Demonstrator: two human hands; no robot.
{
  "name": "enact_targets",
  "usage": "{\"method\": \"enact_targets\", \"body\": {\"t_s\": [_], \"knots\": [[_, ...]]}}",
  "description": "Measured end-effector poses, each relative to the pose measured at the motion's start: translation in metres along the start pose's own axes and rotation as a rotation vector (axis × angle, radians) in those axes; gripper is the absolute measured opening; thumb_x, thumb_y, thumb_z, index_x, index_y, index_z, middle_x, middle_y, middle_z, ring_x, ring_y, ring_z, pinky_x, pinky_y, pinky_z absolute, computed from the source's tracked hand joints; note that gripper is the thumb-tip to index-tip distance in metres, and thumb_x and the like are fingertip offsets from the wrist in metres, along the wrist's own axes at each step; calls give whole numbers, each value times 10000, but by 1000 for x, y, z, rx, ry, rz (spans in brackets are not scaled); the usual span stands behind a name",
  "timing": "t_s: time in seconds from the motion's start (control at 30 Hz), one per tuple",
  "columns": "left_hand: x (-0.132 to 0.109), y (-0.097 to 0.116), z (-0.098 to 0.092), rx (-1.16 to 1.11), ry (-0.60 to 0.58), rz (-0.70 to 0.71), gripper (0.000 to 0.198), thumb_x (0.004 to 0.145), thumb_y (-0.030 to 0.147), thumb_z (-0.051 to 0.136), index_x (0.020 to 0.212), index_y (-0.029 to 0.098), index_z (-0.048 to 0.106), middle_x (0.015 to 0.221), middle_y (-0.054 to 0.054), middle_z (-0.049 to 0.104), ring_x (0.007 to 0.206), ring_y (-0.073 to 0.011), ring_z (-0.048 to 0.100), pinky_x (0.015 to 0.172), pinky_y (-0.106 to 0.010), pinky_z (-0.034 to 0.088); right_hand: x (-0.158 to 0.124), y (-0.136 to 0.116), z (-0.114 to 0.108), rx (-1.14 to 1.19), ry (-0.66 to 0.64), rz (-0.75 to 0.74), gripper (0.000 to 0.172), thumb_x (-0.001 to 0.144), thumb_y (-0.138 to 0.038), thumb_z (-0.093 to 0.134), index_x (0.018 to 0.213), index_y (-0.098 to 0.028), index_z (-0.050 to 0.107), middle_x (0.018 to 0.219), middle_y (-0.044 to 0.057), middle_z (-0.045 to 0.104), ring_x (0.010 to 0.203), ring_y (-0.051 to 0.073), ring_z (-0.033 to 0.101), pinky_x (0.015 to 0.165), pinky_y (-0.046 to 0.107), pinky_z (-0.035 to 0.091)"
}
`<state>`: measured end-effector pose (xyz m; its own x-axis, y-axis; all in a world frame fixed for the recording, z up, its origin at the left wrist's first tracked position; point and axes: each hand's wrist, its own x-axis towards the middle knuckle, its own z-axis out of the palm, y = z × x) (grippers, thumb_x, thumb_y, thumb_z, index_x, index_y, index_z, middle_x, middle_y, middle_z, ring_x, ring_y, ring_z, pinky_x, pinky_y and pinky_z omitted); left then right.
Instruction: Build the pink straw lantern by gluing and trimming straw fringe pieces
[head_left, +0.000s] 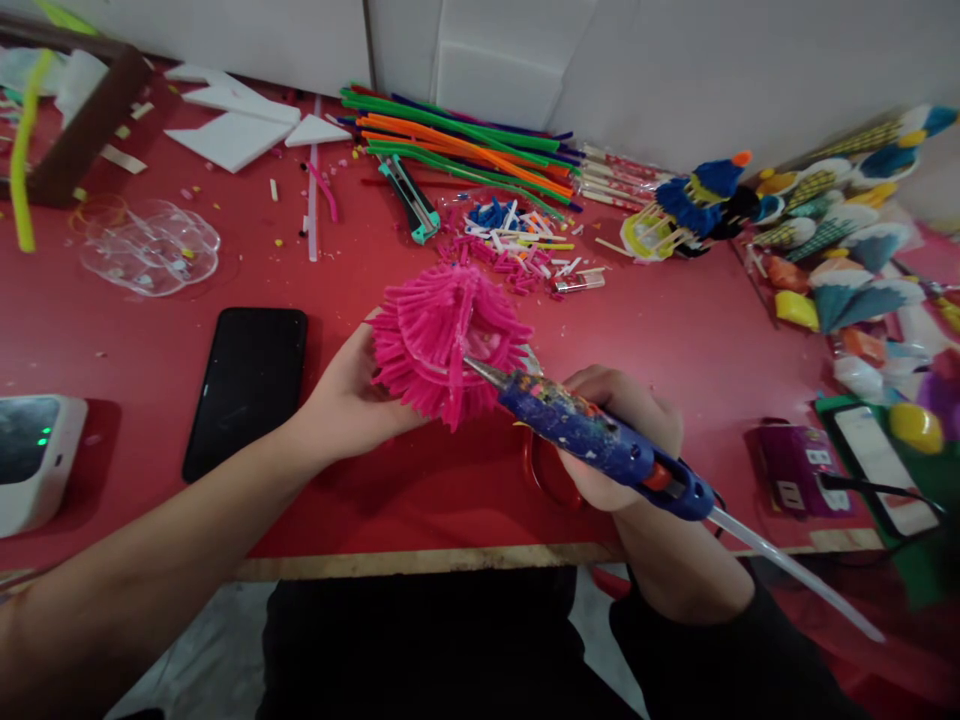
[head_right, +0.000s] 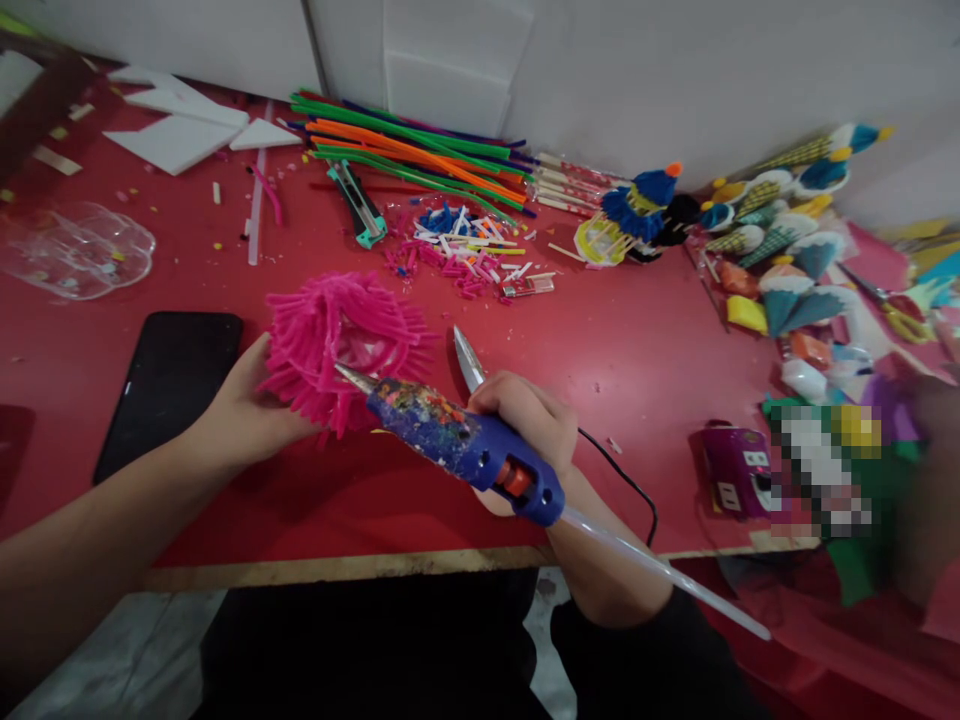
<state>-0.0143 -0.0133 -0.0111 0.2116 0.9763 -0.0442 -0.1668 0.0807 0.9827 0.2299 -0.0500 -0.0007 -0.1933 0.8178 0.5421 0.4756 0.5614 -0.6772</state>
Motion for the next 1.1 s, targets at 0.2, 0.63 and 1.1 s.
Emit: {"method": "enact_targets", "body": {"t_s": [0.2, 0.63, 1.1], "knots": [[0, -2, -1, -23, 18, -2, 668, 496, 262, 992, 1055, 252, 626, 1203, -84, 768, 1188, -356, 731, 1072, -504, 585, -1, 1, 0, 11, -1, -8, 131, 828, -188, 635, 762, -261, 549, 678, -47, 605, 593, 120, 618, 533, 253, 467], [3, -12, -6, 18, 103, 169, 733, 561, 345, 1016, 1173, 231, 627, 1296, -87, 738, 1261, -314, 685, 1167, -493, 530, 0, 1, 0, -42, 78, 33, 163, 819, -250, 664, 751, -262, 516, 657, -44, 576, 565, 120, 573, 498, 261, 432], [12, -27, -21, 204, -11, 538, 697, 693, 270, 940, 1290, 165, 596, 1170, -88, 783, 1025, -175, 797, 882, -280, 664, 2, 0, 3, -186, 185, 100, 165, 753, -242, 633, 672, -248, 489, 526, -74, 451, 431, 96, 406, 427, 264, 325]]}}
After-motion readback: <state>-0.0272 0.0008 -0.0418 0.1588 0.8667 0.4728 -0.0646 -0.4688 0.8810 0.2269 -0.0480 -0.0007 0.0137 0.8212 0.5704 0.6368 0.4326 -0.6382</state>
